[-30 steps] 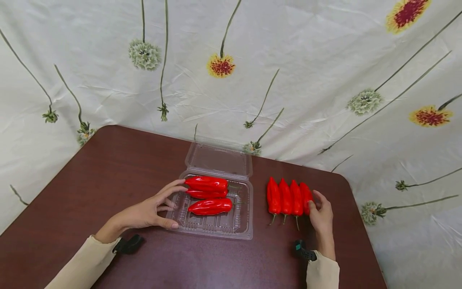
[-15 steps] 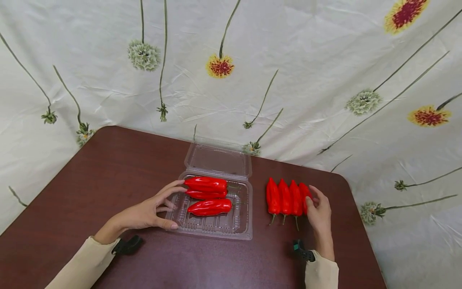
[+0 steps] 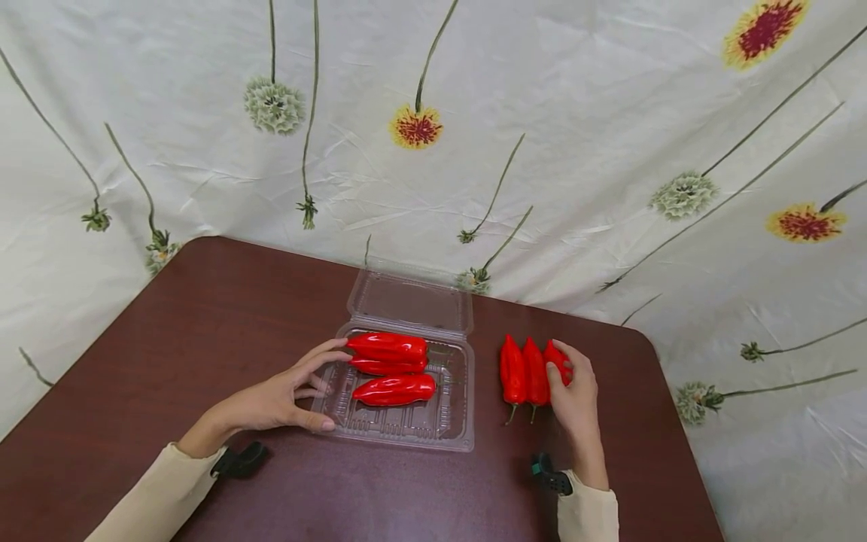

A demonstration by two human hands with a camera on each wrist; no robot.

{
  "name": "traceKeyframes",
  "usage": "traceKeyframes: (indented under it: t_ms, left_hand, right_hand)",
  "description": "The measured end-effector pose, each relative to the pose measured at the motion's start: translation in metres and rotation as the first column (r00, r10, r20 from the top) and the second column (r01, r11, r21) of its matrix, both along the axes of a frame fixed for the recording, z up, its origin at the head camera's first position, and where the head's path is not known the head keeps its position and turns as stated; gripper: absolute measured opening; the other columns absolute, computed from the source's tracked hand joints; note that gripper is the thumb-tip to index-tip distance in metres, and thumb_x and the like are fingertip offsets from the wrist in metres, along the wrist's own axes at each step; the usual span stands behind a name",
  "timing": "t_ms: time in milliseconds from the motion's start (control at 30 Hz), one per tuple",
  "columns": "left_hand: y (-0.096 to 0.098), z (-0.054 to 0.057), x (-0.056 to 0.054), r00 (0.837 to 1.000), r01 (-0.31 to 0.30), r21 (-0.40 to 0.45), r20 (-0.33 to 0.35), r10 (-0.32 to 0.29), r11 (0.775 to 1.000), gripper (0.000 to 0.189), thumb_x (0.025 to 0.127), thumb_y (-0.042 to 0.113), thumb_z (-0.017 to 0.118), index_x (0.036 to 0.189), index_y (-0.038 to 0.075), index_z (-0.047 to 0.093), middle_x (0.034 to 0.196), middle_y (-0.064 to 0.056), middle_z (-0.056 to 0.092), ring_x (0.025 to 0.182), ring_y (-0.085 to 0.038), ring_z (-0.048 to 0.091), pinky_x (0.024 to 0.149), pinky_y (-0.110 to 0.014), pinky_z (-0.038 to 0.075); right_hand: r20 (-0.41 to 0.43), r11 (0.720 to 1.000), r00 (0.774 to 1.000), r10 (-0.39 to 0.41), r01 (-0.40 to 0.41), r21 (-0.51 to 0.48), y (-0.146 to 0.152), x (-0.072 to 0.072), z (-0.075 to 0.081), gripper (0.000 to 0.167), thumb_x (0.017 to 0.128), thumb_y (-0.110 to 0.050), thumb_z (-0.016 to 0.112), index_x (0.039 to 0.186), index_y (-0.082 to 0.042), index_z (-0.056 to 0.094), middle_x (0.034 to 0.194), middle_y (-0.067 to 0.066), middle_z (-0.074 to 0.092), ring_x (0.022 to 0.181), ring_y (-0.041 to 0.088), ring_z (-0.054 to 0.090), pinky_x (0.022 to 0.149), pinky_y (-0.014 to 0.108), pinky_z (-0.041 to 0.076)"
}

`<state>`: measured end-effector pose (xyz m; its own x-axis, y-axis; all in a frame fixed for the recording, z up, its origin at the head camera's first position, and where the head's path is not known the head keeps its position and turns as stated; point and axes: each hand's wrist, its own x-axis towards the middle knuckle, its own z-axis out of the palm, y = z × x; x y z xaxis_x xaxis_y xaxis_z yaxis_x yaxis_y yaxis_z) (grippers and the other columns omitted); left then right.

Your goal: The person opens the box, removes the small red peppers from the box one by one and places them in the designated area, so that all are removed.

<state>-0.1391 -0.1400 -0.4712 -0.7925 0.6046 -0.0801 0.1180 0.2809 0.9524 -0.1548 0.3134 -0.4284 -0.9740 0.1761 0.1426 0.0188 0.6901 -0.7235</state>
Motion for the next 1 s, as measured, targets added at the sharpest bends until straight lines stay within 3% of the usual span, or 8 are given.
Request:
traceKeyframes:
  t_ms: [133,233,500,667,733,900,1000]
  left_hand:
    - [0.000,0.000,0.000,1.000,0.002,0.001,0.000,-0.002,1.000,0.092,0.081,0.029,0.085,0.154,0.025,0.029,0.166,0.005,0.002,0.115,-0.029,0.050,0.106,-0.054,0.040]
    - [0.000,0.000,-0.001,1.000,0.008,0.009,-0.008,-0.008,1.000,0.091,0.082,0.028,0.084,0.154,0.023,0.029,0.166,0.004,0.001,0.115,-0.030,0.051,0.105,-0.055,0.040]
    - [0.001,0.000,-0.001,1.000,0.013,0.014,-0.011,-0.012,1.000,0.089,0.083,0.026,0.084,0.154,0.022,0.030,0.166,0.004,0.001,0.114,-0.030,0.050,0.104,-0.052,0.041]
    - [0.002,0.001,-0.001,1.000,0.021,0.024,-0.010,-0.021,0.999,0.088,0.083,0.024,0.083,0.154,0.021,0.030,0.166,0.003,0.002,0.114,-0.030,0.050,0.104,-0.053,0.040]
    - [0.002,0.001,0.000,1.000,0.021,0.028,-0.009,-0.021,0.999,0.088,0.083,0.023,0.083,0.154,0.021,0.030,0.166,0.003,0.002,0.114,-0.031,0.050,0.104,-0.054,0.040]
    - [0.002,0.000,0.000,1.000,0.019,0.029,-0.009,-0.018,0.999,0.088,0.083,0.022,0.083,0.154,0.021,0.030,0.166,0.003,0.002,0.113,-0.030,0.050,0.104,-0.054,0.040]
    - [0.001,0.000,0.000,1.000,0.017,0.030,-0.008,-0.017,0.999,0.088,0.083,0.023,0.084,0.154,0.021,0.030,0.166,0.003,0.002,0.113,-0.030,0.050,0.104,-0.054,0.040]
  right_hand:
    - [-0.090,0.997,0.994,0.066,-0.063,0.038,-0.011,0.001,0.000,0.039,0.098,0.001,0.056,0.137,0.000,0.055,0.141,0.025,0.048,0.119,0.042,0.049,0.094,0.049,0.041]
    - [-0.150,0.993,0.982,0.111,-0.102,0.066,-0.019,0.002,0.001,0.037,0.096,0.003,0.056,0.134,0.002,0.058,0.142,0.026,0.049,0.122,0.045,0.047,0.096,0.058,0.037]
    - [-0.168,0.973,0.958,0.232,-0.226,0.052,-0.043,0.005,0.004,0.040,0.096,0.000,0.060,0.136,-0.003,0.057,0.143,0.021,0.049,0.127,0.037,0.047,0.099,0.054,0.040]
    - [-0.178,0.954,0.938,0.299,-0.300,0.017,-0.061,0.008,0.007,0.040,0.096,-0.002,0.063,0.136,-0.006,0.059,0.142,0.015,0.052,0.124,0.032,0.052,0.098,0.023,0.041]
    - [-0.182,0.943,0.927,0.329,-0.333,0.005,-0.068,0.009,0.008,0.039,0.097,-0.004,0.064,0.135,-0.008,0.061,0.141,0.013,0.054,0.123,0.033,0.054,0.096,0.019,0.041]
    - [-0.162,0.908,0.899,0.407,-0.418,-0.040,-0.088,0.013,0.007,0.039,0.096,-0.005,0.066,0.134,-0.010,0.061,0.139,0.010,0.057,0.119,0.033,0.055,0.095,0.038,0.049]
    - [-0.153,0.892,0.886,0.438,-0.449,-0.050,-0.098,0.015,0.005,0.040,0.095,-0.006,0.068,0.134,-0.011,0.062,0.138,0.009,0.057,0.117,0.032,0.057,0.093,0.043,0.049]
